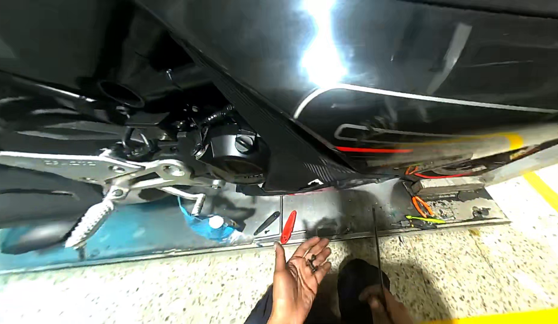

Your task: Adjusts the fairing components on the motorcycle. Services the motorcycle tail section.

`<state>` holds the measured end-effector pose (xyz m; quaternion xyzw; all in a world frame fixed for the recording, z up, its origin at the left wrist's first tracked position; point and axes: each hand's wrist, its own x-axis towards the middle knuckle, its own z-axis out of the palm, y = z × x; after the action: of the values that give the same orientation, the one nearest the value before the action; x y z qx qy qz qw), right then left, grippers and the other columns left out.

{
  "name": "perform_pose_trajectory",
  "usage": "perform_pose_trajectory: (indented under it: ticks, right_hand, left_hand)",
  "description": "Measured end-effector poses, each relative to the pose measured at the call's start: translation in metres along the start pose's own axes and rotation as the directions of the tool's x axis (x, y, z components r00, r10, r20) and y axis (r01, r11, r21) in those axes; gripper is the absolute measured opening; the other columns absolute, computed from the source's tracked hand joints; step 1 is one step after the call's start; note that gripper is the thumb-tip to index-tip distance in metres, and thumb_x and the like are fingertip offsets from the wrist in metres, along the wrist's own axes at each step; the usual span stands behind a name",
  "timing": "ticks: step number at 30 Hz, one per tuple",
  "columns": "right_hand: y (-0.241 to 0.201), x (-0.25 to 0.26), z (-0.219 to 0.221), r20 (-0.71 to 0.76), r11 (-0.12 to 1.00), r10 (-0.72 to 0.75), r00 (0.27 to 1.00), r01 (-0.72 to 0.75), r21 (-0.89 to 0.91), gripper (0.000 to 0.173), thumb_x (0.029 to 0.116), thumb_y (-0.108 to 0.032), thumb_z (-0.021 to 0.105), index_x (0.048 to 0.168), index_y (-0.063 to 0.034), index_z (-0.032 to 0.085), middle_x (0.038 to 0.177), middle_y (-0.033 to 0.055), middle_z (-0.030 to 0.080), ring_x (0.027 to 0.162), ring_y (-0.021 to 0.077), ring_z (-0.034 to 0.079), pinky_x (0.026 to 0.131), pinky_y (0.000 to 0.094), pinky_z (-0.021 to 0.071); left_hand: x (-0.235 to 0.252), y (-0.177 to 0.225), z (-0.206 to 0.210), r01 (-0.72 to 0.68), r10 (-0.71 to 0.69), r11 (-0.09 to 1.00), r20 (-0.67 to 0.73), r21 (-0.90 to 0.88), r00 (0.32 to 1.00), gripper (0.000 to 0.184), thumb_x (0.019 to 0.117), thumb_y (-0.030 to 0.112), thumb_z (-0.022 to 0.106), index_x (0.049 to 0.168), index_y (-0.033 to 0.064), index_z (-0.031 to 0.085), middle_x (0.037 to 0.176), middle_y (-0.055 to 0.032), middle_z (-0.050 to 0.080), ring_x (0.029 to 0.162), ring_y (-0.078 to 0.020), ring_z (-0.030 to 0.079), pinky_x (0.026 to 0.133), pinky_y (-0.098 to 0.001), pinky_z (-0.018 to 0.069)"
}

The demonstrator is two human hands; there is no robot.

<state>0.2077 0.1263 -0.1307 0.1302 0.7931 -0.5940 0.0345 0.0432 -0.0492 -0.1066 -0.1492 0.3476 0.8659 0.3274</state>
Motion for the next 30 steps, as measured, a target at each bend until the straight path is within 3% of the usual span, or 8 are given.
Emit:
perform_pose_trajectory:
  ticks: [2,5,7,9,11,16,24,30]
  right_hand:
    - [-0.012,-0.004,-0.009,0.0,0.991,-0.072,0.997,0.072,-0.111,0.038,0.1095,-0.028,0.046,0.117,0.0031,0.066,0.086,0.0176,0.071,0.072,0.0306,0.07,0.067,0.0543,0.0568]
    - [-0.044,-0.011,-0.011,0.115,0.995,-0.074,0.991,0.081,-0.056,0.037,0.1097,-0.027,0.045,0.117,0.0018,0.067,0.094,0.0182,0.072,0.078,0.0308,0.07,0.073,0.0549,0.0563]
    - [-0.062,-0.014,-0.006,0.151,0.987,-0.115,0.982,0.095,0.133,0.036,0.1098,-0.024,0.042,0.118,0.0024,0.065,0.085,0.0117,0.065,0.064,0.0187,0.059,0.061,0.0406,0.0516]
    - [-0.069,-0.016,0.001,0.173,0.893,-0.19,0.966,0.097,0.44,0.033,0.1096,-0.024,0.041,0.12,0.0,0.061,0.068,-0.0027,0.051,0.051,0.0041,0.046,0.049,0.0243,0.0426]
    - [-0.074,-0.016,0.008,0.219,0.741,-0.238,0.946,0.031,0.671,0.03,0.1098,-0.026,0.038,0.12,-0.0063,0.058,0.058,-0.0123,0.044,0.046,-0.0017,0.041,0.045,0.0184,0.0398]
    - [-0.083,-0.006,0.016,0.208,0.447,-0.306,0.929,-0.053,0.893,0.028,0.1107,-0.03,0.038,0.112,-0.0134,0.061,0.051,-0.0131,0.044,0.041,-0.0013,0.044,0.045,0.0183,0.044]
    - [-0.098,0.008,0.025,0.187,0.173,-0.363,0.913,-0.131,0.976,0.029,0.11,-0.033,0.039,0.107,-0.0137,0.06,0.046,-0.0116,0.042,0.039,0.0017,0.045,0.048,0.0222,0.0486]
    - [-0.093,0.017,0.041,0.128,-0.171,-0.602,0.788,-0.284,0.944,0.025,0.1025,-0.044,0.057,0.108,-0.0196,0.064,0.046,-0.0121,0.045,0.04,0.0027,0.05,0.053,0.0242,0.052]
  left_hand:
    - [-0.013,-0.003,0.018,-0.071,0.048,0.98,0.127,0.187,0.991,0.098,0.0969,0.075,-0.002,0.122,0.0076,0.066,0.115,-0.0124,0.075,0.095,-0.0217,0.075,0.075,-0.0344,0.0608]
    - [-0.024,-0.008,0.043,-0.308,0.133,0.843,0.383,0.442,0.914,0.064,0.1078,0.056,0.032,0.131,0.0037,0.061,0.118,-0.01,0.072,0.078,-0.0087,0.066,0.066,-0.0226,0.0547]
    - [-0.03,-0.003,0.069,-0.405,0.202,0.723,0.39,0.559,0.898,0.034,0.1103,0.024,0.038,0.122,0.0019,0.061,0.103,-0.0063,0.074,0.07,-0.0045,0.062,0.06,-0.0188,0.0508]
    - [-0.034,0.005,0.093,-0.407,0.272,0.685,0.306,0.604,0.912,0.029,0.1079,0.011,0.036,0.107,0.0019,0.064,0.084,-0.0035,0.07,0.063,-0.0044,0.058,0.056,-0.0182,0.0482]
    - [-0.036,0.014,0.109,-0.41,0.3,0.678,0.279,0.61,0.912,0.035,0.1091,0.014,0.033,0.105,0.0026,0.066,0.08,-0.0035,0.065,0.062,-0.0059,0.057,0.056,-0.018,0.0479]
    - [-0.029,0.024,0.134,-0.417,0.336,0.609,0.256,0.675,0.906,0.031,0.111,0.013,0.038,0.107,0.0031,0.067,0.079,-0.0043,0.063,0.059,-0.0063,0.053,0.054,-0.0174,0.0451]
    - [-0.015,0.025,0.151,-0.453,0.432,0.568,0.22,0.687,0.875,0.024,0.1094,0.014,0.047,0.099,0.0038,0.066,0.078,-0.0023,0.066,0.054,-0.0039,0.051,0.049,-0.0153,0.0413]
    - [-0.013,0.025,0.15,-0.462,0.443,0.567,0.22,0.682,0.869,0.025,0.1094,0.017,0.048,0.098,0.0055,0.067,0.076,-0.0019,0.064,0.055,-0.0047,0.052,0.051,-0.0164,0.0438]
